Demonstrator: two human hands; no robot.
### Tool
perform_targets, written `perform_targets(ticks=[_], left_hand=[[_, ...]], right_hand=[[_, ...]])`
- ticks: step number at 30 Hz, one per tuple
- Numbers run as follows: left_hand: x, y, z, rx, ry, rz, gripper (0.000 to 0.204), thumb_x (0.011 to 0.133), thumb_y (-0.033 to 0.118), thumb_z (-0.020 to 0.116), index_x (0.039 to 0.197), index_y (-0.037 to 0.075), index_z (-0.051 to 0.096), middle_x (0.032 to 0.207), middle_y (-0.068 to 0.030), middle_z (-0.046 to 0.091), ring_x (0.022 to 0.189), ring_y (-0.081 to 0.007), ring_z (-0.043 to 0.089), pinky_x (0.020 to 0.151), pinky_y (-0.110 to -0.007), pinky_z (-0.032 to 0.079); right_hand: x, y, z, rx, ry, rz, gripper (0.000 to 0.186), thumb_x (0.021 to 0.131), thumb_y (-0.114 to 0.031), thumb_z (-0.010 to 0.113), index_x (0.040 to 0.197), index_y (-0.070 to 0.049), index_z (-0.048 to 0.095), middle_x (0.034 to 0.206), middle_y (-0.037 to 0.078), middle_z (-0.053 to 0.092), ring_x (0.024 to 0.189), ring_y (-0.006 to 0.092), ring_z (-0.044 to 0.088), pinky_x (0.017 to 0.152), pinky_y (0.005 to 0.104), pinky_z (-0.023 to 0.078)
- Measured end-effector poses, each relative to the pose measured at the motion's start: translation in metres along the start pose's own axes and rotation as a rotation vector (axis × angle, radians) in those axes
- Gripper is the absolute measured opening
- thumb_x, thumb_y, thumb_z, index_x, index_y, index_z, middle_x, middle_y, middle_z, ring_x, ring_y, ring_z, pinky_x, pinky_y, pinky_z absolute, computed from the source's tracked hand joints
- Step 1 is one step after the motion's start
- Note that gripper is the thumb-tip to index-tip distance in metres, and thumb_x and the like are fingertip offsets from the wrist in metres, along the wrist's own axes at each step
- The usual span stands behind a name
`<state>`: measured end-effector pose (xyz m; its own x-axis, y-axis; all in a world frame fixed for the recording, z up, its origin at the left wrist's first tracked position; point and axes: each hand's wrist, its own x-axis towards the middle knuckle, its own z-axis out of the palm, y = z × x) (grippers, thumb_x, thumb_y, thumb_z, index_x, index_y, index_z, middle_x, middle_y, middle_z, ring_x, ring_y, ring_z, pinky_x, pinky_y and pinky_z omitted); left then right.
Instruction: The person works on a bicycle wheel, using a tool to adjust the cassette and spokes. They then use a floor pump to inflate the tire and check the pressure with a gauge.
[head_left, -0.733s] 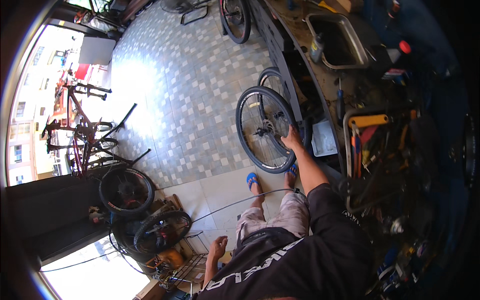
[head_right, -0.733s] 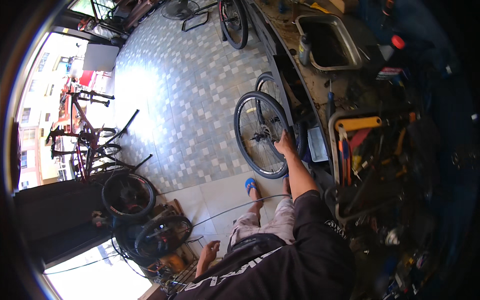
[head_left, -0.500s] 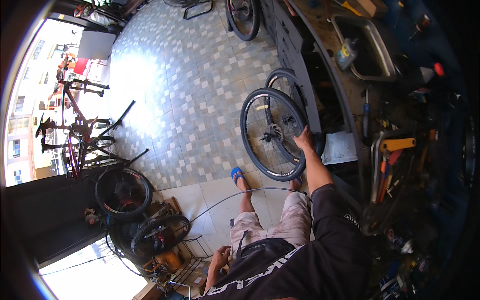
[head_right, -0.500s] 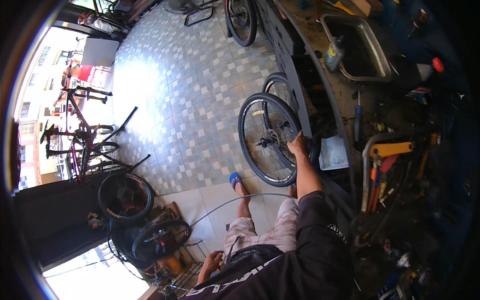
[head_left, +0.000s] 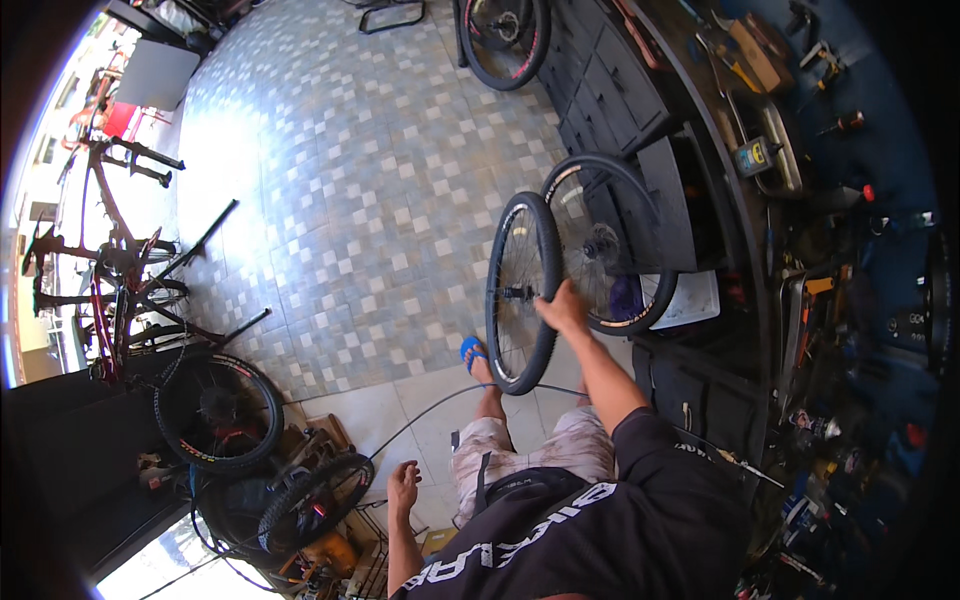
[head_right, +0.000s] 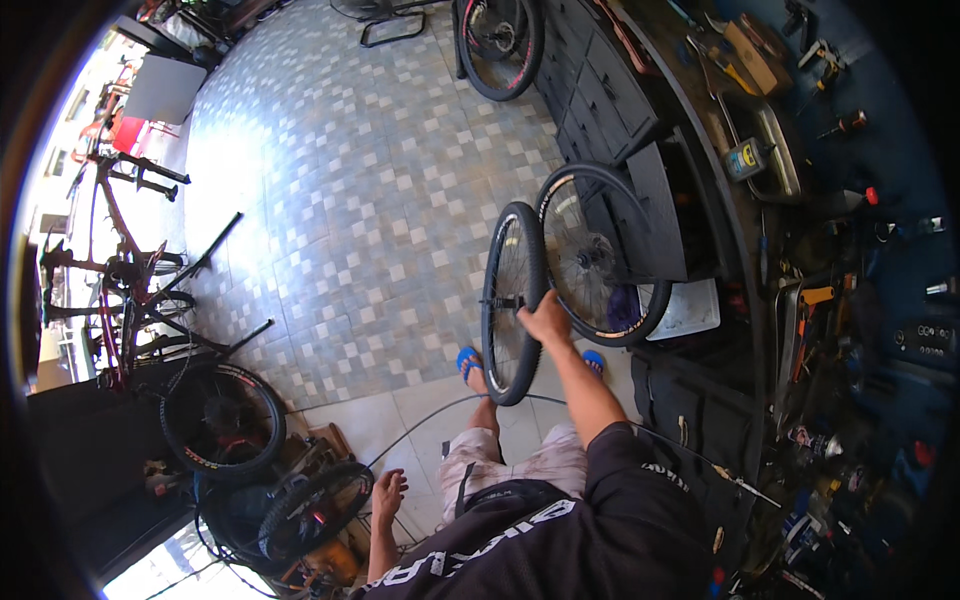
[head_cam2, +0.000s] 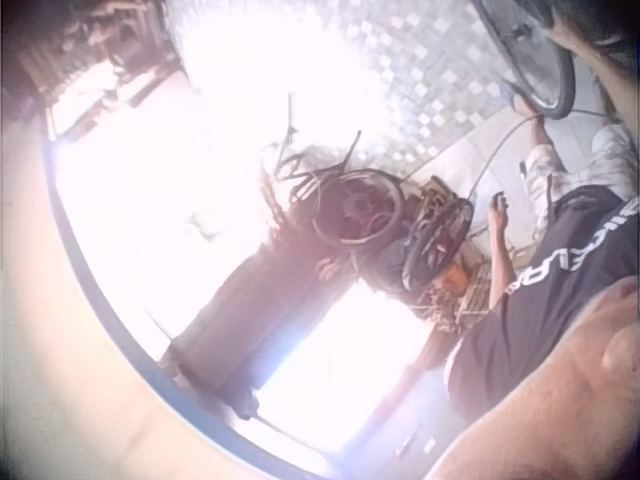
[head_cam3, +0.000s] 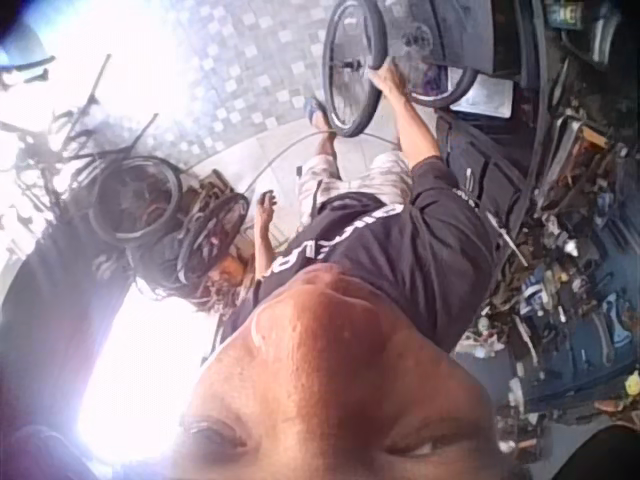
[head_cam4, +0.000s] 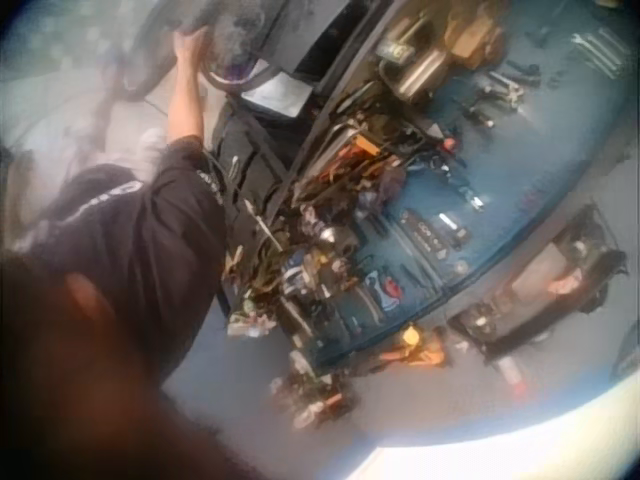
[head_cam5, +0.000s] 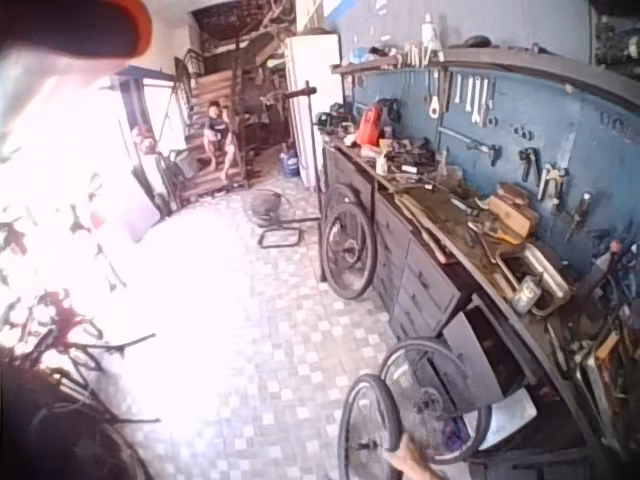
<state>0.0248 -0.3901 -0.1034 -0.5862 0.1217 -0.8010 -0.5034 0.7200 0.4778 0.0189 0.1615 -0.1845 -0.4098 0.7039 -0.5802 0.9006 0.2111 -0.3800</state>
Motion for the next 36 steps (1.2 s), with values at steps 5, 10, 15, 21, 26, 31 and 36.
perform_targets(ticks=[5, 10, 15, 21, 26, 31, 36], left_hand=[[0.012, 0.022, -0.010, -0.096, 0.032, 0.035, 0.035, 0.105, 0.026, 0.055, 0.121, -0.002, 0.067, 0.102, -0.0155, 0.072, 0.092, -0.0208, 0.071, 0.081, -0.034, 0.058], [0.028, 0.022, 0.002, -0.061, -0.034, 0.082, 0.034, 0.104, 0.026, 0.055, 0.121, 0.000, 0.068, 0.101, -0.0142, 0.073, 0.088, -0.0208, 0.071, 0.081, -0.034, 0.057], [0.040, 0.022, 0.009, -0.056, -0.051, 0.079, 0.033, 0.103, 0.026, 0.056, 0.120, 0.001, 0.069, 0.095, -0.0137, 0.074, 0.086, -0.0206, 0.072, 0.079, -0.034, 0.055], [0.044, 0.033, 0.002, 0.005, -0.001, 0.058, 0.033, 0.101, 0.026, 0.059, 0.119, 0.001, 0.069, 0.094, -0.0151, 0.074, 0.082, -0.0208, 0.072, 0.075, -0.035, 0.056], [0.047, 0.067, 0.011, 0.021, 0.060, -0.006, 0.032, 0.101, 0.026, 0.060, 0.119, 0.002, 0.070, 0.090, -0.0150, 0.074, 0.080, -0.0210, 0.072, 0.073, -0.035, 0.056], [0.058, 0.133, 0.036, 0.067, 0.036, 0.048, 0.032, 0.101, 0.027, 0.061, 0.120, 0.002, 0.069, 0.093, -0.0149, 0.075, 0.083, -0.0211, 0.072, 0.076, -0.034, 0.056], [0.059, 0.197, 0.072, 0.021, 0.016, 0.035, 0.033, 0.102, 0.027, 0.060, 0.121, 0.001, 0.069, 0.097, -0.0154, 0.075, 0.086, -0.0214, 0.072, 0.079, -0.034, 0.056]], right_hand=[[-0.037, -0.095, 0.064, 0.008, 0.018, -0.004, 0.067, 0.086, -0.034, 0.071, 0.129, 0.006, 0.038, 0.115, 0.033, 0.066, 0.104, 0.0457, 0.069, 0.091, 0.0506, 0.057], [-0.025, -0.130, 0.064, -0.029, -0.021, 0.041, 0.070, 0.085, -0.041, 0.071, 0.130, 0.003, 0.040, 0.117, 0.029, 0.067, 0.105, 0.0444, 0.069, 0.090, 0.0514, 0.057], [-0.017, -0.133, 0.050, 0.007, 0.046, 0.013, 0.076, 0.084, -0.047, 0.071, 0.135, 0.000, 0.039, 0.120, 0.029, 0.066, 0.105, 0.0450, 0.068, 0.090, 0.0527, 0.056], [0.000, -0.117, 0.060, 0.242, 0.138, -0.075, 0.075, 0.081, -0.031, 0.075, 0.137, -0.003, 0.034, 0.114, 0.033, 0.066, 0.100, 0.0504, 0.066, 0.085, 0.0560, 0.054], [0.064, -0.141, 0.049, 0.324, 0.096, -0.037, 0.071, 0.081, -0.030, 0.072, 0.138, -0.009, 0.035, 0.114, 0.032, 0.067, 0.101, 0.0498, 0.067, 0.088, 0.0555, 0.054], [0.199, -0.188, -0.017, 0.358, 0.099, -0.001, 0.066, 0.080, -0.029, 0.069, 0.138, -0.005, 0.047, 0.124, 0.027, 0.066, 0.114, 0.0458, 0.065, 0.099, 0.0509, 0.052], [0.272, -0.215, -0.086, 0.549, 0.081, -0.093, 0.069, 0.078, -0.028, 0.070, 0.140, -0.006, 0.048, 0.124, 0.026, 0.067, 0.113, 0.0448, 0.065, 0.097, 0.0510, 0.052]])
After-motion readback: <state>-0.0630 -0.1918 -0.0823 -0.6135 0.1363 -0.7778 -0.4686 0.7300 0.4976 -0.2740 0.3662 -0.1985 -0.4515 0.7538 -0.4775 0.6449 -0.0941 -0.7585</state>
